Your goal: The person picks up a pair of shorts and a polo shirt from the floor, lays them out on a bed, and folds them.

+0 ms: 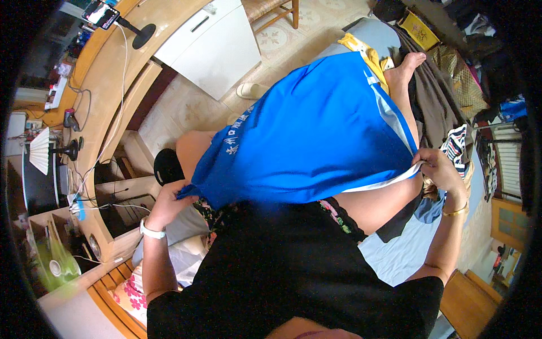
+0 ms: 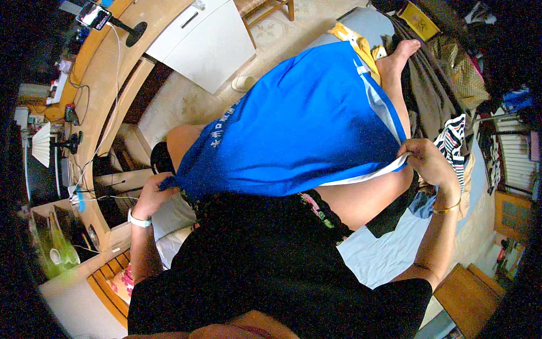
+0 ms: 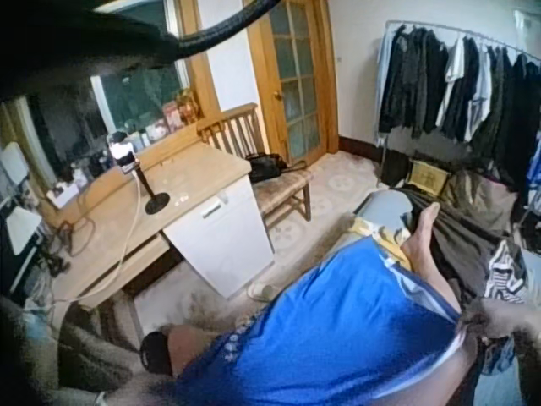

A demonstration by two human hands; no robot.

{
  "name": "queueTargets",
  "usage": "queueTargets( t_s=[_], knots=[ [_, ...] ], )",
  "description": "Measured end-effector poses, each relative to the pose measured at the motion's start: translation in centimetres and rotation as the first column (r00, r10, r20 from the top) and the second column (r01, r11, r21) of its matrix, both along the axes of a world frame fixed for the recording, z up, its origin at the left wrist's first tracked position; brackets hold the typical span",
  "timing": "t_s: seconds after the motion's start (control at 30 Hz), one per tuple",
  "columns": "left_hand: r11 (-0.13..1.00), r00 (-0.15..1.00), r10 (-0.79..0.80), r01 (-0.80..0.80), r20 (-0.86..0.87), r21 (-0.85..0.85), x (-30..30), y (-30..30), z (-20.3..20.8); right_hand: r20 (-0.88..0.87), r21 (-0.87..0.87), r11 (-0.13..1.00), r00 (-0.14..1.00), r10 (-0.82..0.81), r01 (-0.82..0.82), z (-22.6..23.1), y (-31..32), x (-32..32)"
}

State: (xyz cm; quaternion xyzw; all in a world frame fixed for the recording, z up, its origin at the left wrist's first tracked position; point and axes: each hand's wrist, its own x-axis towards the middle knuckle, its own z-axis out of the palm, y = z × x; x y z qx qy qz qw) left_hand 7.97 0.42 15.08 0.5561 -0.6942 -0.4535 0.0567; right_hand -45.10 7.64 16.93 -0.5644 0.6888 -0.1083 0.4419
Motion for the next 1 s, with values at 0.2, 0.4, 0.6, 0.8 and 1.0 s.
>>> queueTargets(
  t_s=[0.2, 0.4, 0.6, 0.8, 1.0],
  knots=[
    [0.985, 0.984, -0.165, 0.162, -0.073, -0.052, -1.7, -4.8, -2.0, -0.162, -0.06, 0.995, 0.984, 0.075, -0.086, -0.7, -3.6, -0.8],
    [0.995, 0.942, -0.052, 0.076, -0.332, 0.06, -4.4, -9.1, -0.9, -0.058, -0.076, 0.997, 0.998, 0.021, -0.026, 0.5, -5.6, -1.4],
    [0.828, 0.78, 0.416, -0.537, -0.468, -0.16, 6.0, -5.5, 1.3, 0.152, 0.19, 0.982, 0.988, -0.025, -0.004, 2.5, -0.8, 2.9],
    [0.855, 0.861, 0.332, -0.447, -0.384, -0.262, 11.2, -2.5, 4.1, 0.615, 0.162, 0.828, 0.711, 0.341, -0.538, -4.6, 1.5, 9.4],
    [0.947, 0.942, 0.321, -0.32, 0.094, -0.031, 10.5, -1.1, 0.0, 0.306, 0.615, 0.686, 0.919, 0.247, -0.389, -9.6, -1.3, 15.4]
  ],
)
